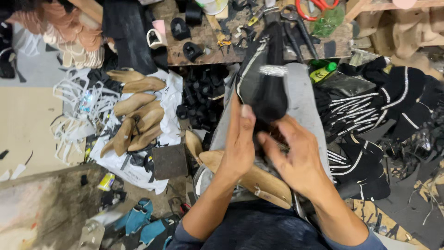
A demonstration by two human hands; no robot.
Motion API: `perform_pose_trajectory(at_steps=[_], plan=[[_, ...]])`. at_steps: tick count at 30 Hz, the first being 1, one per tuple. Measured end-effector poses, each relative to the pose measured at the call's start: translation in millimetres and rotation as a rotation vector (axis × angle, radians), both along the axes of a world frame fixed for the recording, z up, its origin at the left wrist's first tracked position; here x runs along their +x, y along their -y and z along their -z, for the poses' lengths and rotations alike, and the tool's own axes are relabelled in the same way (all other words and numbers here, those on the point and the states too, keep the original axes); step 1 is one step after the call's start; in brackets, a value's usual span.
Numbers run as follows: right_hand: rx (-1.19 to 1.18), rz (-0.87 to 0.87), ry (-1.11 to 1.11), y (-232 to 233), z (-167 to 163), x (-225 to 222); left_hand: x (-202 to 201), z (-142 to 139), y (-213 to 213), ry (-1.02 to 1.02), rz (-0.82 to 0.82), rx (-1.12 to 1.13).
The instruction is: The person uses a hammer to tap a decorative strip onto a black shoe mounted on a wooden shoe last. They repeatedly strike the strip along the shoe's edge, then inspect the shoe and place it on a shelf. The person then picks up another shoe last and continues hammering a strip onto a second shoe.
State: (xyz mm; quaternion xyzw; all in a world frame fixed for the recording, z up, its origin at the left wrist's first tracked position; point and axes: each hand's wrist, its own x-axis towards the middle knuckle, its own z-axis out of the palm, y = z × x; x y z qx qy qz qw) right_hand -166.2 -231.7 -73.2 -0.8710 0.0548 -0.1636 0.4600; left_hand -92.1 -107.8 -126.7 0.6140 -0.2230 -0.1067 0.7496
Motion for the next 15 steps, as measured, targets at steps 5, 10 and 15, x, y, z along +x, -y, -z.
perform_pose_trajectory(at_steps=[5,10,15], plan=[[-0.157,-0.061,0.046,-18,-22,-6,18,36,0,-0.233,-0.151,0.245],[-0.294,-0.093,0.098,-29,-29,-11,25,60,-6,-0.535,-0.082,-0.271],[-0.343,-0.150,0.256,-39,-24,-18,37,81,-11,-0.334,-0.207,0.028]])
